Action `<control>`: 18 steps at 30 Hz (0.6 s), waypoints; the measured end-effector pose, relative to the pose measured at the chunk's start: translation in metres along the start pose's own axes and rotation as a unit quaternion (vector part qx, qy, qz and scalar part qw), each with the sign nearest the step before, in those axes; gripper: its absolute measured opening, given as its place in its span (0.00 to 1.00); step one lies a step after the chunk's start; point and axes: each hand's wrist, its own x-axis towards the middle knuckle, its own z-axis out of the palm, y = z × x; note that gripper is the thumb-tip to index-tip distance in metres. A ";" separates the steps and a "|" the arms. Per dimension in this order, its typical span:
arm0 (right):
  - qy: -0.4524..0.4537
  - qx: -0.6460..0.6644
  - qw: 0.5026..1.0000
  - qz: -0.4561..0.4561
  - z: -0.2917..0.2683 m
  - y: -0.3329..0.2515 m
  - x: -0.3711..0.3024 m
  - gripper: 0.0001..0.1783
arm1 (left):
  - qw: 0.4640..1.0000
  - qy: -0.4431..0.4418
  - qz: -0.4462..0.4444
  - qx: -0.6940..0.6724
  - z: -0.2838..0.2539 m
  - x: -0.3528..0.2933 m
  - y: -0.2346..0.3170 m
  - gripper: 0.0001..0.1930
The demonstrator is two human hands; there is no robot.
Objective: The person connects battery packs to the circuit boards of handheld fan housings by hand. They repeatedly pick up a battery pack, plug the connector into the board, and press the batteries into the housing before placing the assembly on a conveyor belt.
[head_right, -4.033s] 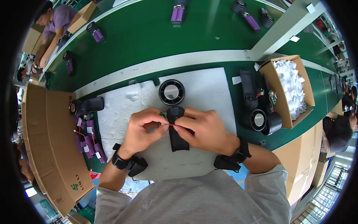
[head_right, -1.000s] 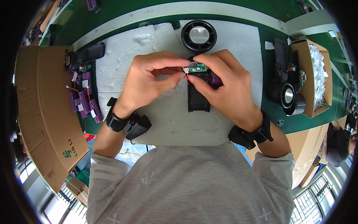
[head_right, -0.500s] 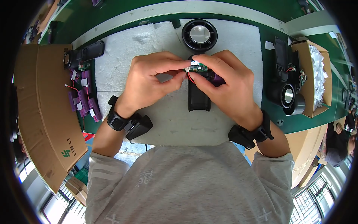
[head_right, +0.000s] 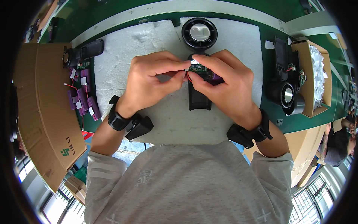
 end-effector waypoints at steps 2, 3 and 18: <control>-0.002 -0.001 1.000 0.011 -0.001 -0.001 0.000 0.21 | 1.000 -0.002 -0.004 -0.004 0.000 0.001 0.001 0.11; -0.003 -0.001 1.000 0.016 -0.001 -0.002 0.000 0.21 | 1.000 -0.003 -0.007 -0.005 0.000 0.001 0.001 0.11; -0.028 0.065 0.992 0.104 -0.002 -0.009 0.001 0.10 | 0.996 -0.047 -0.078 -0.022 0.007 0.000 0.008 0.22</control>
